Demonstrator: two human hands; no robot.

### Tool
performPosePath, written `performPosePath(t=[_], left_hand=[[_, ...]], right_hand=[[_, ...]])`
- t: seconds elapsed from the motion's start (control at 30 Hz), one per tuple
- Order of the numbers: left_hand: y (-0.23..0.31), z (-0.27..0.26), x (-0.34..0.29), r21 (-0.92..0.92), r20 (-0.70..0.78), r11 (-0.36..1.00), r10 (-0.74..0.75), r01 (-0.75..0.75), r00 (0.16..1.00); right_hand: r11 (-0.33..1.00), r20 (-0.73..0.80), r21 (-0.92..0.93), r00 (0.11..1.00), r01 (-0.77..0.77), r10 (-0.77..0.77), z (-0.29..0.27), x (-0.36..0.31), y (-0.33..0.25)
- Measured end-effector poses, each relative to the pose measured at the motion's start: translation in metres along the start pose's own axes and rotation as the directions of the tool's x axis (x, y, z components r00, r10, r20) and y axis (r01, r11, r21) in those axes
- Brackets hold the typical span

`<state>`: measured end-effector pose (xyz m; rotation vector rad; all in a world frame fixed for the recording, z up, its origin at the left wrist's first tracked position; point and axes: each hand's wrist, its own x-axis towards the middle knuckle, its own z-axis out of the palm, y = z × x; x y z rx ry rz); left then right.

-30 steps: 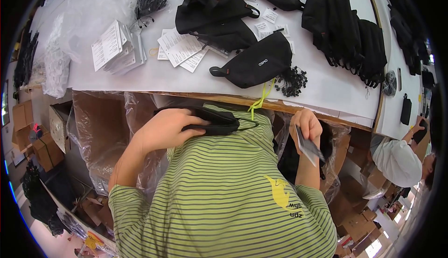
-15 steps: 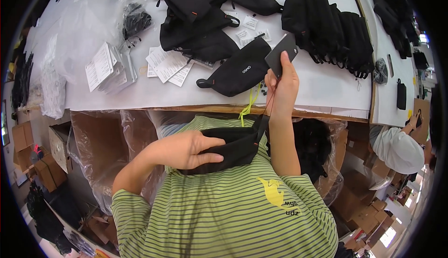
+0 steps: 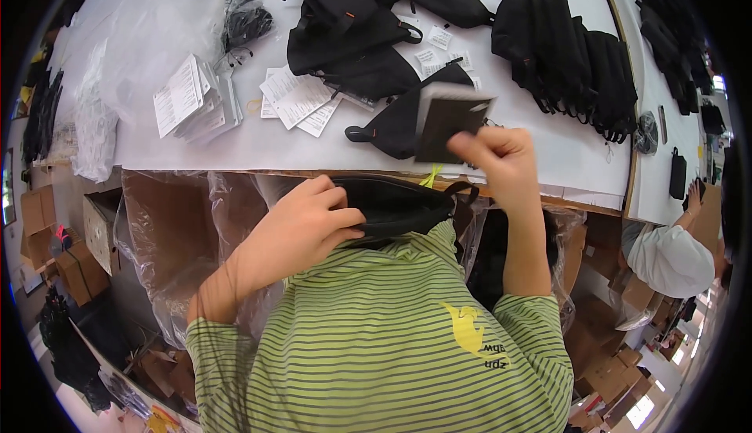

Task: The person is attaching tags and inserting silica gel packets into small black zipper pouches.

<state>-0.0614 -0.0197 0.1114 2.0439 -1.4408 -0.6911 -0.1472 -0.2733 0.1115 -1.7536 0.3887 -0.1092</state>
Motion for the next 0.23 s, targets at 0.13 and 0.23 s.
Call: performPosePath(t=[0.13,0.23], left_hand=[[0.010,-0.001,0.007,0.062,-0.029,0.998,0.023,-0.021,0.999],[0.007,0.009,0.004,0.204,-0.233,0.972,0.161,-0.114,0.959]], right_hand=[[0.878,0.381,-0.445,0.924,0.178,0.006,0.024,-0.006,-0.022],[0.758,0.482,-0.581,0.876,0.297,0.026,0.033,-0.015,-0.003]])
